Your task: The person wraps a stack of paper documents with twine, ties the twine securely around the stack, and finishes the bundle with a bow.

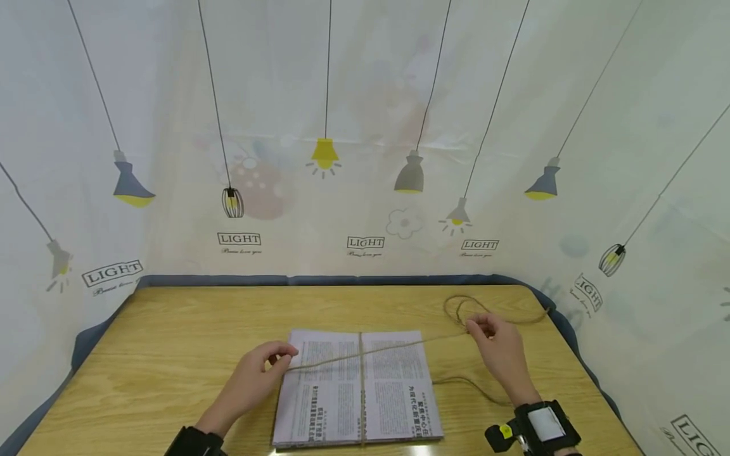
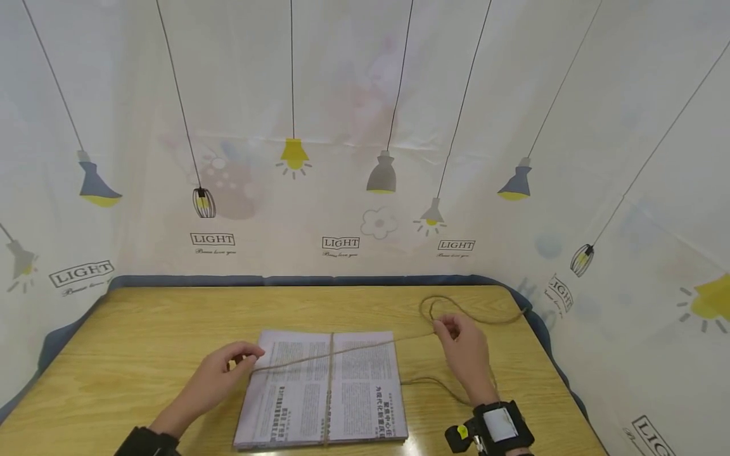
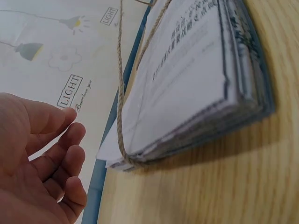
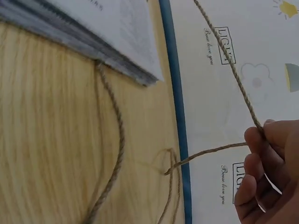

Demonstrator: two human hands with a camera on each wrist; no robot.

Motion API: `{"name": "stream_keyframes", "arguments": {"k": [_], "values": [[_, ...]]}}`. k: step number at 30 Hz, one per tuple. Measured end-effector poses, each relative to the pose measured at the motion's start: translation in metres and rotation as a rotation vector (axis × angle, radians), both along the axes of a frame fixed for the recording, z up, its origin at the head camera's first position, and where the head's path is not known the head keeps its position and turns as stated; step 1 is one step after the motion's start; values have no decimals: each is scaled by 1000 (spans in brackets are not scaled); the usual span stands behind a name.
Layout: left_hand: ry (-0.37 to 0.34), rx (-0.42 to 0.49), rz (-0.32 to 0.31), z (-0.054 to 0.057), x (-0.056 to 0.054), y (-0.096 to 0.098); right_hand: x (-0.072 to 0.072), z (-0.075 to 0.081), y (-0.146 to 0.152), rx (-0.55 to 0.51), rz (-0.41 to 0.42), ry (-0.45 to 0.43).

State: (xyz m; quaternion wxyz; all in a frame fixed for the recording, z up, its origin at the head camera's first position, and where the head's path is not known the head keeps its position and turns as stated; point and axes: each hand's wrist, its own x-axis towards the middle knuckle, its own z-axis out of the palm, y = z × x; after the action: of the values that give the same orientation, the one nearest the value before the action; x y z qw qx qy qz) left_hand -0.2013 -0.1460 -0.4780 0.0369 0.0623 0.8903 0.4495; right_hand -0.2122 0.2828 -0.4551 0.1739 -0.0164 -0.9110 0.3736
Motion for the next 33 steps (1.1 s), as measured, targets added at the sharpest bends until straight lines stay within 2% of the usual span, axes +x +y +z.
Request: {"name": "stream_keyframes", "arguments": {"k": [3,10,18,24,29,33], "values": [[-20,-7,19,-2,3,-6,5,-11,6,57,-23,-48],[-19,-12,16,-7,8,-14,15,-29,20,96,-88,-285],[-26,-4,29,-10,11,-12,11,-45,34,106,-111,-426],[-16,-3,43,-14,10,-8,5,-57,33,148,-127,-439],[-9,8,34,-13,11,-9,5,-57,27,183,-158,-459],[-33,9,42,-13,12,-9,3,-60,24,222,-171,-449]]}}
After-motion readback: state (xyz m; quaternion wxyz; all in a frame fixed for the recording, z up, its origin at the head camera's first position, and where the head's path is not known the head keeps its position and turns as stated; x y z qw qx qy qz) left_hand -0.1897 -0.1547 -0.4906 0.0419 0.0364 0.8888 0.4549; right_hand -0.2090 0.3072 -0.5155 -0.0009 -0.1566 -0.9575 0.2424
